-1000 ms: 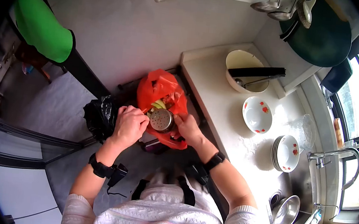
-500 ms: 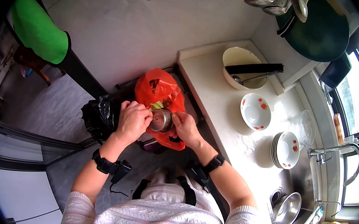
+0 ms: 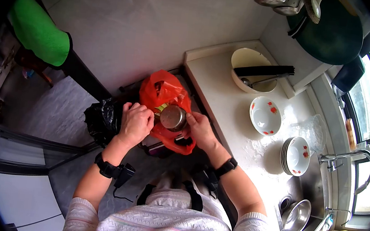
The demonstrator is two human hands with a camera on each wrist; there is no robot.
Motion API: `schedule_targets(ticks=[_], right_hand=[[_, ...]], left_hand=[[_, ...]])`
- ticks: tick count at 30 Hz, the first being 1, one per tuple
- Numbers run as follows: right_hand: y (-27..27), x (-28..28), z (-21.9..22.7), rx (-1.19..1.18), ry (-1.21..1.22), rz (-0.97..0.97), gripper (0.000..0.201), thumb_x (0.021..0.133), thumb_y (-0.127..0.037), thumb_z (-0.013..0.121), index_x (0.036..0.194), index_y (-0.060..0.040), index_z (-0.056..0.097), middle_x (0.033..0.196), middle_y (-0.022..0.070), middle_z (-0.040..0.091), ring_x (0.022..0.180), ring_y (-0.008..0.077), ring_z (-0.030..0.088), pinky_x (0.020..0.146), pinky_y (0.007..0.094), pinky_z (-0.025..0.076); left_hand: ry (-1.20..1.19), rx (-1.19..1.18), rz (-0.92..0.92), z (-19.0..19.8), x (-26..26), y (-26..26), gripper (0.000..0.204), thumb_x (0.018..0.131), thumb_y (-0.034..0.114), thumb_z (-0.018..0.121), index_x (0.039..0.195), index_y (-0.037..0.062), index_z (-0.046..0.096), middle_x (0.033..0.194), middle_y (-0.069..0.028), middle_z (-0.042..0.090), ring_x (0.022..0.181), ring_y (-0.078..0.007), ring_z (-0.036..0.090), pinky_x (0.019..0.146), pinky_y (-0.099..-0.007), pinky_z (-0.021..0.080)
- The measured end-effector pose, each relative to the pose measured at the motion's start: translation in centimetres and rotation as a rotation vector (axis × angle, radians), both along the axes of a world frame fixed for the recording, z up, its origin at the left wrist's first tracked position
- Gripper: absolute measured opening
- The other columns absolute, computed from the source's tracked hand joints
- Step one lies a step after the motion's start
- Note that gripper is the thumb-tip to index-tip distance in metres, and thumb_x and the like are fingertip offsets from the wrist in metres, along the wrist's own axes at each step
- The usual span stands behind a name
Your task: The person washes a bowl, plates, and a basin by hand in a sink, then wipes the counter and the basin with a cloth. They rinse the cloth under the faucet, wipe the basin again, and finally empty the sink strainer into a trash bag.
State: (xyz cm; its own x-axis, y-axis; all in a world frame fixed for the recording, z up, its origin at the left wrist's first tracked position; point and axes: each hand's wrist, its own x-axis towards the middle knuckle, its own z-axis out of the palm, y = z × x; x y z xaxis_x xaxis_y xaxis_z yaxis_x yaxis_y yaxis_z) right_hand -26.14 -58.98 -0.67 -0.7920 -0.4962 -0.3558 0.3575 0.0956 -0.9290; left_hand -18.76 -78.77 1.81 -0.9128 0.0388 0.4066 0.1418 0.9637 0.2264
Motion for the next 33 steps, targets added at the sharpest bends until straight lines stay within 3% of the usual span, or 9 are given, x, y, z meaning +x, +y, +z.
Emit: schedule_targets(ticks=[3,4,6,8,11,13,20,33], right_hand=[[0.0,-0.7,-0.3,-0.292,-0.173,-0.092,0.025,0.093,-0.022,0.043,0.091,0.0011,0.053,0.068,0.0062,0.056,0.050,0.0113,0.051,0.045,0.0238,0.045],[-0.1,-0.6,-0.6,-0.292,-0.173,-0.092,0.025,0.093,-0.022,0.043,0.091,0.0011,0.053,0.068,0.0062,0.056,0.050,0.0113,0.051,0.045,0.0238,0.045],[-0.2,0.0,-1.3,-0.108,-0.181,-0.032,0.027,0.092,-0.022,0.043,0.092,0.0026,0.053,0.066,0.0063,0.056,0.049,0.0122,0.052,0.043,0.0247,0.045],[-0.6,0.3,-3.5,0.209,0.002,0.042,0.027,0.093,-0.020,0.041,0.090,0.0037,0.054,0.062,0.0076,0.056,0.047,0.0147,0.054,0.042,0.0255,0.046],[-0.5,-0.1,-2.0,0.180,-0.023,0.040,0.026,0.093,-0.020,0.040,0.091,0.0026,0.053,0.062,0.0073,0.056,0.048,0.0142,0.055,0.043,0.0253,0.046],[-0.4,-0.3,-1.6,0.039,-0.067,0.040,0.026,0.093,-0.020,0.040,0.091,0.0015,0.053,0.062,0.0065,0.056,0.048,0.0134,0.055,0.043,0.0250,0.047],[-0.4,0.8,-1.0,-0.013,-0.150,0.020,0.025,0.093,-0.023,0.043,0.094,0.0000,0.054,0.064,0.0048,0.055,0.050,0.0125,0.054,0.045,0.0243,0.046],[-0.7,1.4,0.3,0.079,0.058,0.089,0.027,0.093,-0.023,0.041,0.085,-0.0002,0.053,0.059,0.0042,0.054,0.048,0.0117,0.053,0.046,0.0237,0.044]], left_hand=[[-0.044,-0.055,0.029,0.0,0.1,0.0,0.005,0.069,0.010,0.059,0.064,0.0089,0.059,0.068,-0.0040,0.056,0.076,-0.0222,0.052,0.080,-0.0403,0.034],[-0.044,-0.056,0.029,0.1,0.1,0.0,0.005,0.069,0.010,0.059,0.064,0.0089,0.059,0.068,-0.0040,0.056,0.076,-0.0222,0.052,0.080,-0.0403,0.034],[-0.073,-0.056,0.046,0.3,0.2,0.0,0.005,0.067,0.008,0.057,0.062,0.0069,0.058,0.070,-0.0072,0.057,0.077,-0.0245,0.053,0.083,-0.0477,0.034],[-0.100,-0.085,0.036,0.3,0.1,0.1,0.003,0.068,0.009,0.058,0.065,0.0078,0.059,0.069,-0.0056,0.057,0.078,-0.0236,0.053,0.082,-0.0452,0.034],[-0.101,-0.087,0.024,0.0,0.0,0.5,0.001,0.069,0.009,0.060,0.068,0.0092,0.061,0.070,-0.0039,0.056,0.078,-0.0225,0.053,0.081,-0.0423,0.034],[-0.074,-0.064,0.013,0.0,-0.1,0.8,0.001,0.069,0.010,0.060,0.069,0.0096,0.062,0.070,-0.0037,0.057,0.078,-0.0223,0.053,0.081,-0.0419,0.034],[-0.030,0.123,-0.060,0.7,-0.2,1.9,0.005,0.070,0.015,0.063,0.072,0.0105,0.063,0.072,-0.0028,0.057,0.079,-0.0211,0.053,0.081,-0.0399,0.033],[-0.081,0.093,-0.130,0.8,-0.6,2.0,0.006,0.071,0.014,0.061,0.067,0.0093,0.062,0.070,-0.0030,0.057,0.076,-0.0213,0.053,0.080,-0.0393,0.033]])
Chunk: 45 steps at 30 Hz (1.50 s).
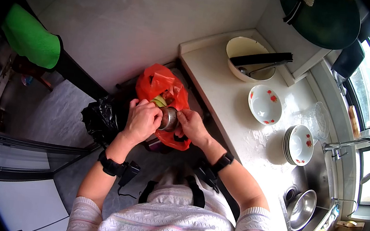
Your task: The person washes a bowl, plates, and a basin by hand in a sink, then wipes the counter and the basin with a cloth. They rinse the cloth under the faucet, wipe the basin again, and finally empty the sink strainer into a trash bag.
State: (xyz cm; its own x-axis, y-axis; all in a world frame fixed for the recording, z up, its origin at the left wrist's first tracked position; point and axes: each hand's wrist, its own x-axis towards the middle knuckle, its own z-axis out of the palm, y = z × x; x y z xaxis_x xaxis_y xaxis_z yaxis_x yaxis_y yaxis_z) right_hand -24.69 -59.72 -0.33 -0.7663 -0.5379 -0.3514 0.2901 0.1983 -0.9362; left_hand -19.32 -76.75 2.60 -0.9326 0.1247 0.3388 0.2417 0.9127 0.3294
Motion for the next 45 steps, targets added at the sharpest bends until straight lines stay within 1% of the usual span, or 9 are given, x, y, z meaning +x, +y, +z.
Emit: schedule_targets(ticks=[12,15,17,19,21,22,25,29,45], right_hand=[[1.1,-1.0,-0.2,0.009,-0.032,-0.054,0.027,0.094,-0.021,0.039,0.089,0.0025,0.053,0.064,0.0053,0.056,0.049,0.0121,0.055,0.044,0.0236,0.046],[1.2,-1.2,-0.1,-0.030,-0.017,-0.070,0.028,0.094,-0.021,0.039,0.090,0.0028,0.053,0.065,0.0054,0.055,0.050,0.0120,0.055,0.044,0.0235,0.046],[1.3,-1.4,0.1,-0.146,-0.093,-0.131,0.027,0.094,-0.021,0.040,0.091,0.0030,0.053,0.065,0.0051,0.055,0.050,0.0122,0.055,0.044,0.0234,0.046],[1.1,-1.6,-1.8,-0.198,-0.091,-0.134,0.027,0.093,-0.020,0.040,0.088,0.0034,0.054,0.064,0.0060,0.056,0.049,0.0131,0.055,0.043,0.0239,0.046],[0.5,-1.2,-3.8,0.121,-0.039,-0.049,0.027,0.093,-0.019,0.040,0.085,0.0033,0.054,0.061,0.0072,0.056,0.047,0.0138,0.055,0.041,0.0249,0.046],[0.2,-1.0,-4.0,0.159,-0.046,-0.072,0.027,0.092,-0.018,0.040,0.083,0.0036,0.054,0.058,0.0081,0.056,0.046,0.0142,0.055,0.040,0.0257,0.046],[0.1,-0.9,-2.7,0.070,-0.018,-0.037,0.026,0.092,-0.017,0.040,0.085,0.0036,0.054,0.058,0.0078,0.056,0.046,0.0140,0.055,0.041,0.0260,0.046],[-0.2,-0.7,-1.2,0.014,-0.019,-0.042,0.026,0.093,-0.019,0.040,0.086,0.0027,0.053,0.058,0.0068,0.055,0.046,0.0133,0.055,0.042,0.0251,0.046],[0.2,-0.5,-1.0,0.046,0.054,-0.055,0.026,0.093,-0.019,0.041,0.087,0.0027,0.054,0.059,0.0059,0.056,0.047,0.0126,0.054,0.044,0.0246,0.046]], left_hand=[[0.033,-0.107,0.080,-0.3,0.1,-1.1,0.006,0.071,0.011,0.058,0.065,0.0090,0.059,0.069,-0.0040,0.055,0.077,-0.0221,0.052,0.082,-0.0423,0.033],[0.001,-0.153,0.099,-0.5,0.1,-1.3,0.005,0.071,0.012,0.059,0.066,0.0091,0.059,0.070,-0.0039,0.055,0.079,-0.0222,0.052,0.083,-0.0439,0.033],[-0.013,-0.172,0.112,-0.7,0.1,-1.4,0.005,0.070,0.012,0.060,0.067,0.0092,0.060,0.070,-0.0038,0.055,0.080,-0.0222,0.052,0.083,-0.0446,0.033],[0.006,-0.175,0.119,-0.8,0.1,-1.4,0.004,0.071,0.012,0.060,0.067,0.0096,0.061,0.070,-0.0036,0.055,0.080,-0.0219,0.052,0.083,-0.0451,0.033],[-0.002,-0.174,0.117,-0.7,0.1,-1.2,0.004,0.071,0.012,0.060,0.068,0.0097,0.061,0.070,-0.0035,0.055,0.080,-0.0218,0.052,0.083,-0.0445,0.033],[-0.011,-0.174,0.116,-0.6,0.0,-1.2,0.004,0.071,0.012,0.061,0.068,0.0098,0.062,0.070,-0.0035,0.056,0.080,-0.0217,0.052,0.083,-0.0439,0.033],[-0.043,-0.057,0.070,-0.5,0.3,-1.0,0.003,0.070,0.013,0.061,0.070,0.0100,0.063,0.071,-0.0034,0.057,0.080,-0.0215,0.052,0.083,-0.0422,0.033],[-0.081,-0.041,0.056,-0.2,0.4,-0.8,0.005,0.070,0.015,0.063,0.071,0.0104,0.064,0.072,-0.0030,0.058,0.080,-0.0212,0.052,0.082,-0.0414,0.033],[-0.025,-0.053,0.035,-0.8,-0.1,-1.1,0.007,0.070,0.011,0.059,0.064,0.0091,0.059,0.068,-0.0034,0.056,0.076,-0.0218,0.052,0.078,-0.0382,0.034]])
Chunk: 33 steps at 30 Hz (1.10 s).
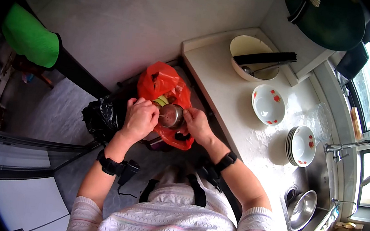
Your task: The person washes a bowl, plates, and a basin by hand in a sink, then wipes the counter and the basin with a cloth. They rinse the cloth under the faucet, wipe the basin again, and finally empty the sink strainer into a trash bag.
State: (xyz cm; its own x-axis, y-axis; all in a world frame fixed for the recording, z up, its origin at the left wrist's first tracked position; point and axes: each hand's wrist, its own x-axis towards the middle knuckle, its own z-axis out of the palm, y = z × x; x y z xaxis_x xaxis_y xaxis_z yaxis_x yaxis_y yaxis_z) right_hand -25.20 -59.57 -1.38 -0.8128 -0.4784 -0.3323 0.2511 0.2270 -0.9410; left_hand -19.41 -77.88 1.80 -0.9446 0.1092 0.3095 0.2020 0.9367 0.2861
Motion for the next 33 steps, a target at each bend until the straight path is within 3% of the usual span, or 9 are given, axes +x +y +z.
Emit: schedule_targets(ticks=[8,11,14,15,18,23,33], right_hand=[[1.6,-1.0,0.1,0.025,-0.037,-0.049,0.025,0.093,-0.021,0.041,0.090,0.0007,0.053,0.059,0.0070,0.055,0.049,0.0133,0.053,0.047,0.0250,0.045],[1.8,-1.4,0.0,-0.193,-0.100,-0.084,0.024,0.093,-0.020,0.041,0.088,0.0017,0.052,0.058,0.0052,0.054,0.049,0.0126,0.055,0.043,0.0249,0.046],[0.6,-0.9,-0.5,-0.105,-0.197,-0.055,0.025,0.093,-0.019,0.040,0.087,0.0023,0.052,0.058,0.0054,0.054,0.048,0.0131,0.055,0.043,0.0255,0.046],[0.1,-0.8,-0.9,0.109,-0.095,0.015,0.026,0.093,-0.018,0.040,0.085,0.0028,0.053,0.058,0.0062,0.055,0.047,0.0137,0.055,0.042,0.0259,0.046],[0.2,-0.5,-1.0,0.083,-0.036,0.018,0.026,0.092,-0.018,0.040,0.083,0.0026,0.053,0.058,0.0072,0.055,0.046,0.0139,0.055,0.042,0.0258,0.047],[0.3,-0.1,0.3,0.089,0.036,0.075,0.025,0.092,-0.018,0.041,0.083,0.0018,0.052,0.056,0.0060,0.055,0.046,0.0135,0.055,0.043,0.0253,0.047],[0.1,0.5,1.4,0.209,0.365,0.147,0.019,0.089,-0.015,0.046,0.084,0.0011,0.054,0.058,0.0123,0.057,0.047,0.0186,0.060,0.046,0.0295,0.048]], left_hand=[[0.042,-0.063,0.114,0.3,0.0,-1.2,0.004,0.070,0.010,0.059,0.066,0.0092,0.059,0.071,-0.0038,0.055,0.079,-0.0228,0.051,0.080,-0.0406,0.033],[0.031,-0.125,0.139,0.2,0.0,-1.0,0.003,0.069,0.010,0.060,0.066,0.0089,0.059,0.071,-0.0040,0.055,0.079,-0.0232,0.051,0.082,-0.0429,0.033],[0.015,-0.136,0.107,0.0,0.0,-0.4,0.003,0.070,0.011,0.060,0.069,0.0094,0.062,0.071,-0.0040,0.055,0.080,-0.0231,0.051,0.083,-0.0454,0.033],[0.013,-0.133,0.099,-0.1,0.0,-0.2,0.003,0.071,0.011,0.060,0.070,0.0100,0.063,0.071,-0.0040,0.055,0.081,-0.0230,0.051,0.083,-0.0462,0.033],[0.006,-0.135,0.088,-0.2,0.0,-0.2,0.006,0.073,0.014,0.059,0.074,0.0115,0.065,0.072,-0.0039,0.056,0.082,-0.0224,0.051,0.083,-0.0456,0.033],[-0.013,0.092,0.043,0.7,-0.3,0.2,0.008,0.072,0.017,0.062,0.075,0.0110,0.065,0.075,-0.0032,0.057,0.083,-0.0219,0.052,0.082,-0.0408,0.032],[-0.006,0.101,-0.074,1.2,-0.3,0.1,0.007,0.072,0.016,0.062,0.075,0.0125,0.066,0.075,-0.0008,0.058,0.081,-0.0200,0.052,0.083,-0.0384,0.031]])
